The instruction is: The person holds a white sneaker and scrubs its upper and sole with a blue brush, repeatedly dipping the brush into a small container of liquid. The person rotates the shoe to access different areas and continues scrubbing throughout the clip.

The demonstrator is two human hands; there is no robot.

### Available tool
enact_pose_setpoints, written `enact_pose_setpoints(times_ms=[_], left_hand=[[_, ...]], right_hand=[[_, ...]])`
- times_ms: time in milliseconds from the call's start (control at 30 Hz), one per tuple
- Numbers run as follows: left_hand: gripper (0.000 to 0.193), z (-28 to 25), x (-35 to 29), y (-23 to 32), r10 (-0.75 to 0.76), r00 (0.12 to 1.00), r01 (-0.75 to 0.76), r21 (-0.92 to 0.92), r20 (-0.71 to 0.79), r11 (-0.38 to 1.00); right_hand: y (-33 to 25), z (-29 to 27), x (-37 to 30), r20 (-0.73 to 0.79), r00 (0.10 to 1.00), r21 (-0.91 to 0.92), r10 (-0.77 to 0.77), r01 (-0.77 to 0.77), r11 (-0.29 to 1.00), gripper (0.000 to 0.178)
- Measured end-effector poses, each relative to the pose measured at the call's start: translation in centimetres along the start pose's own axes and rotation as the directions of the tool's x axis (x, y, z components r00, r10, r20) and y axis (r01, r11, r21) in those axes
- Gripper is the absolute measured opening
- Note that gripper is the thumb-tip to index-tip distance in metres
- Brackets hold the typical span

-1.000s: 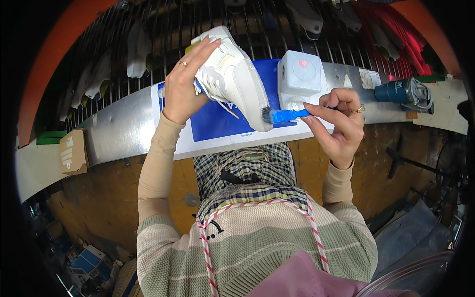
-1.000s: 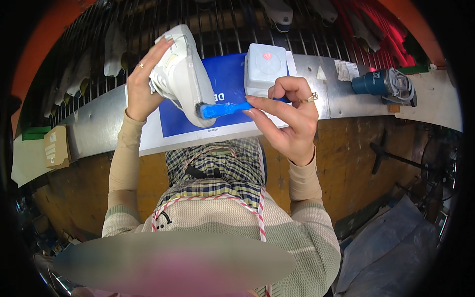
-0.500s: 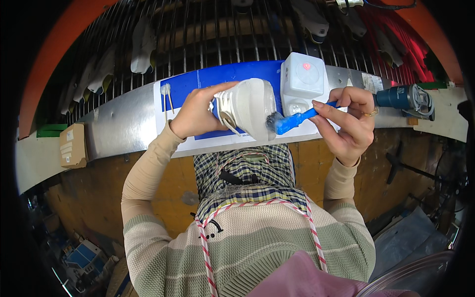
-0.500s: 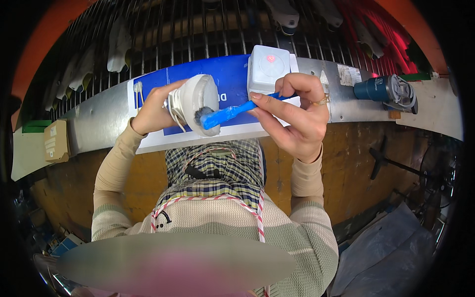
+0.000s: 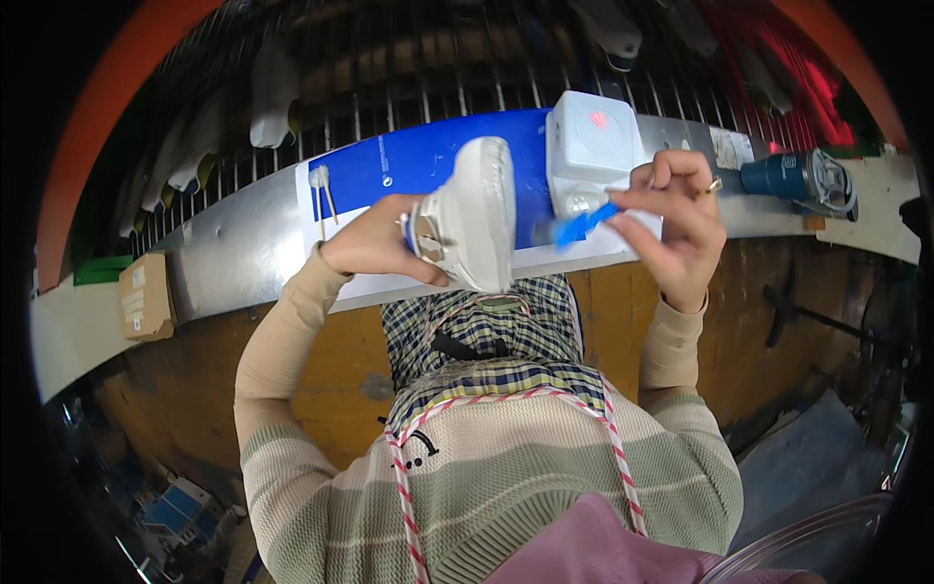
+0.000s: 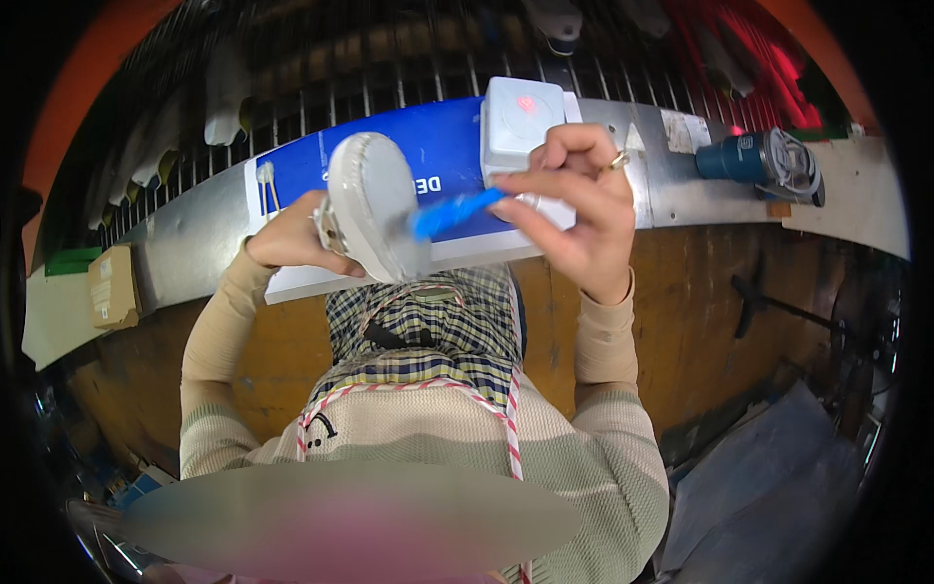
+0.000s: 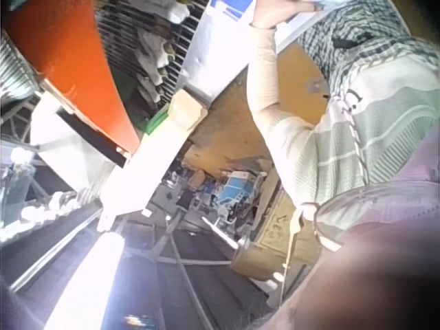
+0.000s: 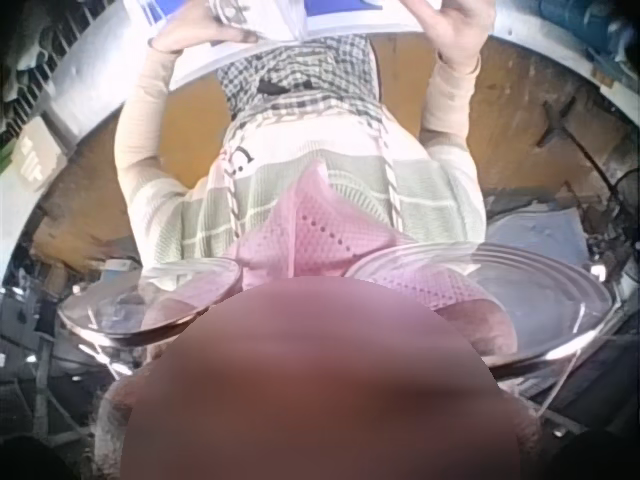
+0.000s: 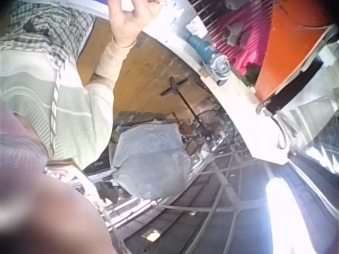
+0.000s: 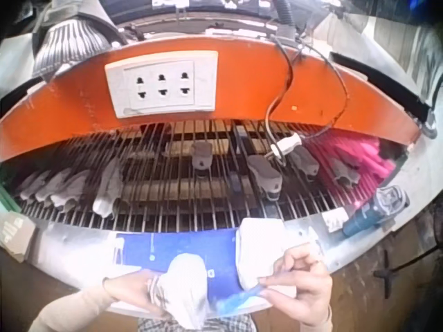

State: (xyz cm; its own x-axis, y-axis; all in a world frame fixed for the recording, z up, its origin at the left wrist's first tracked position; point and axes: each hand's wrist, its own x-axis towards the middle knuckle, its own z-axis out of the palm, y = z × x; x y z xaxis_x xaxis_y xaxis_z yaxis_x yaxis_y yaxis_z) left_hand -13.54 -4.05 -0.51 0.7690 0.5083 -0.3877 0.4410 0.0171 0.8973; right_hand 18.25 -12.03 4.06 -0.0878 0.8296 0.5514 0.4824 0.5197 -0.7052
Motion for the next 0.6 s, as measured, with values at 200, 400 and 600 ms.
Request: enact_pose_setpoints(times_ms=[200,400,600], left_hand=[[0.079,0.7,-0.1,-1.6,0.108,0.925,-0.047,0.173,-0.365,0.984],[0.108,3.3,0.4,-3.3,0.358,0.761,-0.199,0.331,-0.541,0.923],[0.116,4.0,1.0,-5.0,0.396,0.667,-0.275,0.285,-0.632,0.918]], right_hand=[[4.3,-1.7,-4.3,-0.024,0.871,-0.578,0.490,-0.412,0.704,0.012],[6.7,1.2,-8.9,-0.116,0.885,-0.674,0.451,-0.404,0.619,0.013],[8.1,2.4,-10.6,-0.144,0.892,-0.644,0.428,-0.413,0.644,0.012]])
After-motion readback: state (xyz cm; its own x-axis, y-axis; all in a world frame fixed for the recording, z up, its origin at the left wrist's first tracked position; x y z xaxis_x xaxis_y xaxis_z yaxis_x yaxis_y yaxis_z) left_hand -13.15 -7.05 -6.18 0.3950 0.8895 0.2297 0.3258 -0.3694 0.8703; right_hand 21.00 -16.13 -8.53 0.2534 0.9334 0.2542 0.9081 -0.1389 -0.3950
